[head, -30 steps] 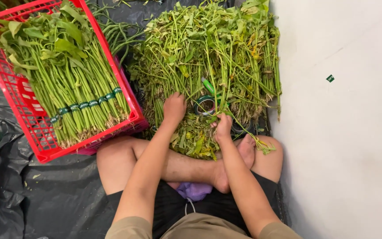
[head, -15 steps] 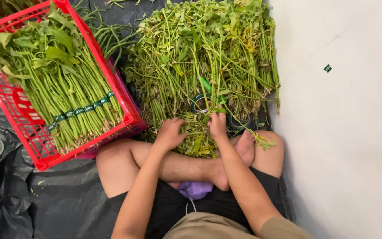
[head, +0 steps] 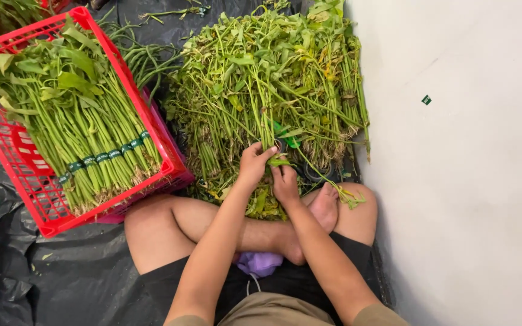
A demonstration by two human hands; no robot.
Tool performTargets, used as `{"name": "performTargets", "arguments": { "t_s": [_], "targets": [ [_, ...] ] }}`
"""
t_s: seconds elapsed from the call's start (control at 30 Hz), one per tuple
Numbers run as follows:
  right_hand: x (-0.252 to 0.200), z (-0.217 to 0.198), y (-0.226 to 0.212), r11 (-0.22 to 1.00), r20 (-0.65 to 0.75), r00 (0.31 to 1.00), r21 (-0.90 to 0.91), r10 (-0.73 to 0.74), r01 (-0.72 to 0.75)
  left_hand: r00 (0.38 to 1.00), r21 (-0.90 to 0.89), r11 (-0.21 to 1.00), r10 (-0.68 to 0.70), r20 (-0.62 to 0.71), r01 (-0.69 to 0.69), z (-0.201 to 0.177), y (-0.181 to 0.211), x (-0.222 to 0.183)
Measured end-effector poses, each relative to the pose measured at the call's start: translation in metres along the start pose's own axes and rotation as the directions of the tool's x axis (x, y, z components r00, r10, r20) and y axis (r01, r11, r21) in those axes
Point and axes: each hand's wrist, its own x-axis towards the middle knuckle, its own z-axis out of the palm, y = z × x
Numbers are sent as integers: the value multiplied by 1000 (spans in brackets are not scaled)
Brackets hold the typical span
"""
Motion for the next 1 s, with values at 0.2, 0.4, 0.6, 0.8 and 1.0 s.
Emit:
{"name": "performTargets", "arguments": {
  "t_s": [0.2, 0.4, 0.6, 0.8, 1.0],
  "targets": [
    [1, 2, -66, 959, -70, 956, -44, -284, 282, 998, -113, 993, -39, -44, 34, -10, 30, -16],
    [-4, 1, -58, 929, -219, 923, 121, -318, 349, 999, -265, 964, -24, 24, 29, -20, 29, -13],
    [-10, -2, -42, 878, -259, 954, 409, -150, 249, 997, -511, 859, 45, 55, -10, -25, 34, -16],
    [-23, 8, -118, 924, -138, 914, -90, -382, 372, 985, -629, 773, 157, 67, -81, -14, 41, -20],
    [-27, 13, -135, 802, -183, 842, -457, -508, 384, 978, -690, 712, 208, 35, -127, -9, 63, -31]
  ]
}}
